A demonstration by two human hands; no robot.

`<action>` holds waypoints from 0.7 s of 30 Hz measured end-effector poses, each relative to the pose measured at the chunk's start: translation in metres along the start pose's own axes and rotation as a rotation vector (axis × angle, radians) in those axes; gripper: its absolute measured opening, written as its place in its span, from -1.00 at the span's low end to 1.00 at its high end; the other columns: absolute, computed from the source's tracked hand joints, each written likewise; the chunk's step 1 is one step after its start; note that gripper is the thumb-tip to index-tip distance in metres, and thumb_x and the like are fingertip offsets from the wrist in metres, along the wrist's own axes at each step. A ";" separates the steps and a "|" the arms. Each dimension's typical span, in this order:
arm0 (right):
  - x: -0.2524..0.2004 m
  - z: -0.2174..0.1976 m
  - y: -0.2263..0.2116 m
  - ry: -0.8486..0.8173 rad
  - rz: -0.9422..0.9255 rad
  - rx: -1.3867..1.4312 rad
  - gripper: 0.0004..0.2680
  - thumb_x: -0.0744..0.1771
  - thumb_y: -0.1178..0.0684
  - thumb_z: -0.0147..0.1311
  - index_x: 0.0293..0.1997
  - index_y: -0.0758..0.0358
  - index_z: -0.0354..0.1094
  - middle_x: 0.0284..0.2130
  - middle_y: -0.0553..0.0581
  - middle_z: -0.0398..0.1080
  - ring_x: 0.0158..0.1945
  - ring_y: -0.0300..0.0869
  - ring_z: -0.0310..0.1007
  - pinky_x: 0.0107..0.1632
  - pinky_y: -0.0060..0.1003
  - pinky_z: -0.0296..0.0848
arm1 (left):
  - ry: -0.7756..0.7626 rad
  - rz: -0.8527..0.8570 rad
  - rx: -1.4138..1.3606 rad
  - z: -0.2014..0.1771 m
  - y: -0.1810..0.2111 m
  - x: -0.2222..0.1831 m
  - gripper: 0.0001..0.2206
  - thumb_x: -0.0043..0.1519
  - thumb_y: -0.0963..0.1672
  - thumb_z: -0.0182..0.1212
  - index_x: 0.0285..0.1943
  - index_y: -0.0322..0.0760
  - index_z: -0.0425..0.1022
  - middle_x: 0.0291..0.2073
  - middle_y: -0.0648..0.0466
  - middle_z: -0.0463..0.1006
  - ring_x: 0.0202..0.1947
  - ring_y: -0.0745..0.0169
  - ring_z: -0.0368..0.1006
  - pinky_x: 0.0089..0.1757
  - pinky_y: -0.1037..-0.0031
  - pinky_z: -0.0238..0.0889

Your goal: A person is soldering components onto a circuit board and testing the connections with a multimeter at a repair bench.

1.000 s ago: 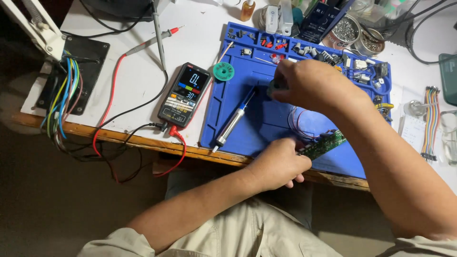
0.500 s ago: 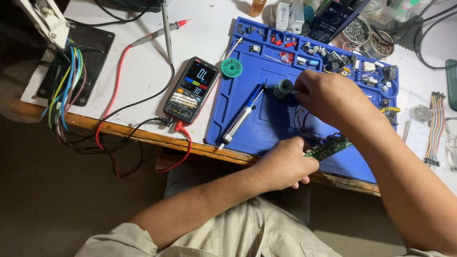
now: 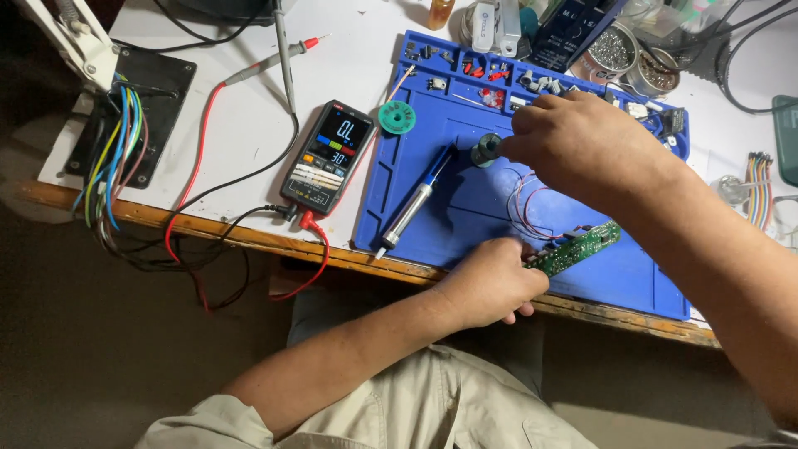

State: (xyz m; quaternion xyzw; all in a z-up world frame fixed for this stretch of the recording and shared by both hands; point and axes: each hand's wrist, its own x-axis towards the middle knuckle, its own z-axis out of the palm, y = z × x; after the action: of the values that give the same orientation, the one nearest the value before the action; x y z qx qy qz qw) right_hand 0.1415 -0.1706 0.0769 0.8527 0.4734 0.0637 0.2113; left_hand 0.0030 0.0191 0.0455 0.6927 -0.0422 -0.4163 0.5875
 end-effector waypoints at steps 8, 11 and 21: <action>-0.086 -0.042 0.021 0.201 0.539 0.268 -0.75 0.58 0.13 0.40 0.51 0.03 0.70 0.21 0.12 0.65 -0.01 0.12 0.70 -0.08 0.10 0.63 | 0.007 -0.069 0.027 -0.001 0.004 -0.001 -0.60 0.27 -0.09 0.10 0.24 -0.29 0.64 -0.34 -0.06 0.79 -0.58 0.19 0.55 -0.36 0.39 0.48; -0.149 -0.012 0.035 0.385 0.881 0.630 -0.79 0.64 0.23 0.35 0.53 0.32 0.68 0.16 0.27 0.66 0.18 -0.07 0.61 0.28 -0.20 0.47 | -0.010 -0.056 0.012 0.000 -0.007 0.006 -0.40 0.26 -0.04 0.15 0.54 -0.25 0.53 -0.32 -0.06 0.80 -0.57 0.20 0.55 -0.33 0.36 0.45; -0.200 0.048 0.177 0.777 1.377 1.078 -0.74 0.60 0.00 0.11 0.49 0.22 0.48 0.06 0.16 0.66 -0.07 -0.19 0.71 -0.10 -0.31 0.78 | 0.026 -0.187 -0.083 -0.020 0.007 -0.009 -0.54 0.35 -0.17 0.05 0.45 -0.19 0.60 0.11 0.12 0.91 -0.38 0.37 0.66 -0.44 0.54 0.48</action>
State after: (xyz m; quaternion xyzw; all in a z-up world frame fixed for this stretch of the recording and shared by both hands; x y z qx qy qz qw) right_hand 0.1862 -0.4342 0.1263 0.8458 -0.1291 0.2260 -0.4657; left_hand 0.0129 0.0375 0.0552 0.6742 0.0475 -0.4616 0.5746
